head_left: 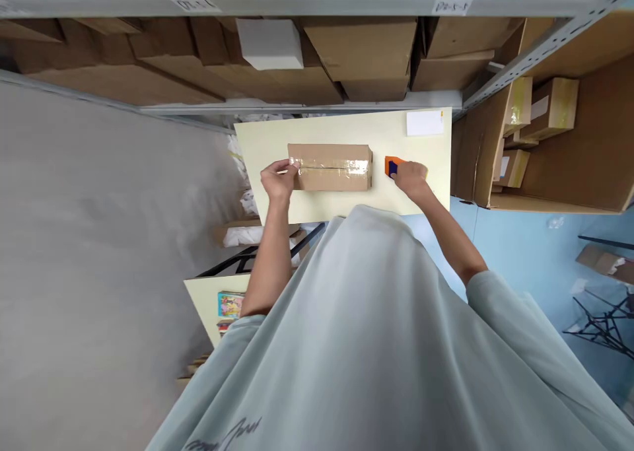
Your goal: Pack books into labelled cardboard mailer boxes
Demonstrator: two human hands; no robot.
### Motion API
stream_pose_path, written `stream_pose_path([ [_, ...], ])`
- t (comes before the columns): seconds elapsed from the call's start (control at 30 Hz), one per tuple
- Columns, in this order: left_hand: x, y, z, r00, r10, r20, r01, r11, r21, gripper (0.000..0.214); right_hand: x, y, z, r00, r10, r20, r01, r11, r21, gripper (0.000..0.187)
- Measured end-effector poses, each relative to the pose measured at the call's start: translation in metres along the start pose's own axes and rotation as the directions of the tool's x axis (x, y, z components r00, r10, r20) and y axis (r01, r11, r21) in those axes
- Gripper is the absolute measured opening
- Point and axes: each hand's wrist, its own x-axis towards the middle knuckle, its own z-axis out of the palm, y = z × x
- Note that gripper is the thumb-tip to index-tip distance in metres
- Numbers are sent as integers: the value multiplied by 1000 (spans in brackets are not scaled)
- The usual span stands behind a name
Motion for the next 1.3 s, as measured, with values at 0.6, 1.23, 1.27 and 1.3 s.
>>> stream_pose_path([
  [0.6,-58,224,19,457,865,-208,-884,416,-212,50,-87,-169,-158,611,-460,-645,302,888,-347,49],
  [1.23,-33,187,-27,624,778,-78,-768,591,-248,57,28,-299,-236,609,-502,-614,149,833,-533,56],
  [1.27,-31,169,-28,651,756,-69,-745,620,-247,57,31,-291,-231,569,-520,-637,161,830,-533,60],
  [1.3,-28,148,-31,683,728,-61,-717,653,-242,57,32,-278,-221,518,-533,-668,178,832,-526,64],
])
